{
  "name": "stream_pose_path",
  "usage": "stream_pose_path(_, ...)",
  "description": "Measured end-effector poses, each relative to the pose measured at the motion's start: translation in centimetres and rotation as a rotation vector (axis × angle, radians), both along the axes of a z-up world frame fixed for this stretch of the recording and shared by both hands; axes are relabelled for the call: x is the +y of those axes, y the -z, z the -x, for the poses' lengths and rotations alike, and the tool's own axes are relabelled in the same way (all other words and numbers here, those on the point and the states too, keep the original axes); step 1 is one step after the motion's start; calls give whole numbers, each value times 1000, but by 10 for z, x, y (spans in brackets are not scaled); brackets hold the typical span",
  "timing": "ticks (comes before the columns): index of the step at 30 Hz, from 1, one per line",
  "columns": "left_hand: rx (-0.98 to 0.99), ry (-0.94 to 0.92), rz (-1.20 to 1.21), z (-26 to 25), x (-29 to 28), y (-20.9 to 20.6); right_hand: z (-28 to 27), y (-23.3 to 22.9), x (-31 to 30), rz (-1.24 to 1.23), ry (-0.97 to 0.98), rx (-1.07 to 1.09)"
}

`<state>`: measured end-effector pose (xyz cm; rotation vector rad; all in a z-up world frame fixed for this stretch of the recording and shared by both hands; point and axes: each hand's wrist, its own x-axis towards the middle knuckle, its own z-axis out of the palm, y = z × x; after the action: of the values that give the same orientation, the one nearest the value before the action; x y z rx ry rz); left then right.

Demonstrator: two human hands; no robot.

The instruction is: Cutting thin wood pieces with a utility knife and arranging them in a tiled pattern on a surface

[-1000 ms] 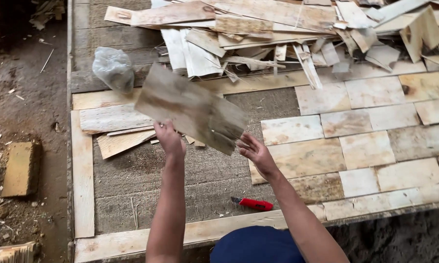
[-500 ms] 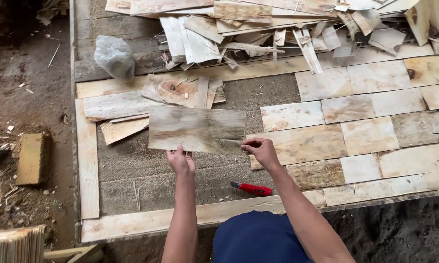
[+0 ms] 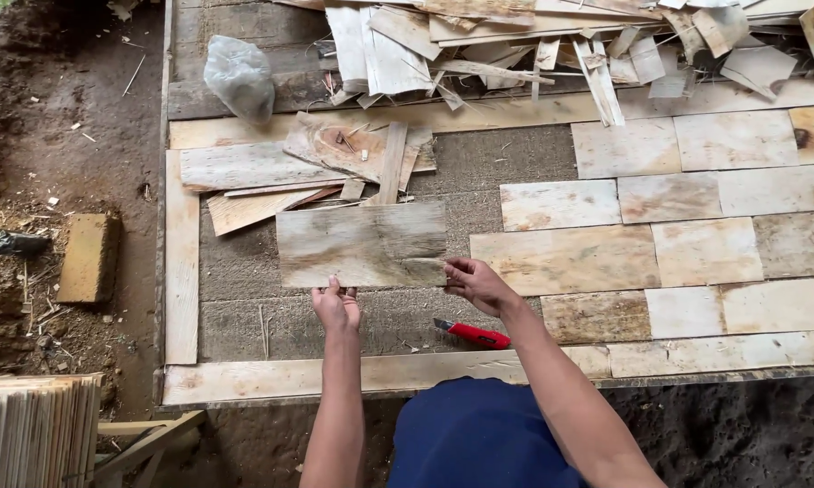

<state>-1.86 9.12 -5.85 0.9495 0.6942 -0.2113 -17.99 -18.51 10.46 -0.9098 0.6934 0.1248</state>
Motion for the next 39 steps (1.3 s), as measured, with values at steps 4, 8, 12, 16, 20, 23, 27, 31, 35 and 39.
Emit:
stream_pose_path(4, -12, 27, -27, 4, -12, -9, 7, -6, 0, 247, 81, 7)
stream_pose_path(8, 1, 16, -54, 17, -18, -9, 11, -4, -1, 564, 36, 108)
stream_pose_path(12, 68, -76, -143, 26, -3, 9, 11, 20, -5, 626, -112, 174)
stream_pose_path(16, 122, -198, -219, 32, 29, 27, 28, 40, 14, 860, -556, 341)
stream_pose_path(20, 160, -325, -267, 45, 45, 14, 46, 88, 31, 1183, -1122, 466)
stream_pose_path(23, 248, -277, -396, 51, 46, -2, 53, 114, 37, 1286, -1190, 439)
stream_pose_path(27, 233, -135, -913, 70, 56, -20, 54, 112, 40, 1327, -1148, 395)
stream_pose_path(31, -197, 85, -1269, 70, 30, -25, 42, 54, 43, 1220, -1048, 379)
stream_pose_path(35, -613, 966, -1484, 61, -13, -98, 36, 44, 40, 1076, -858, 261)
stream_pose_path(39, -900, 1386, -1756, 42, -37, -57, 34, 54, 32, 966, -722, 181)
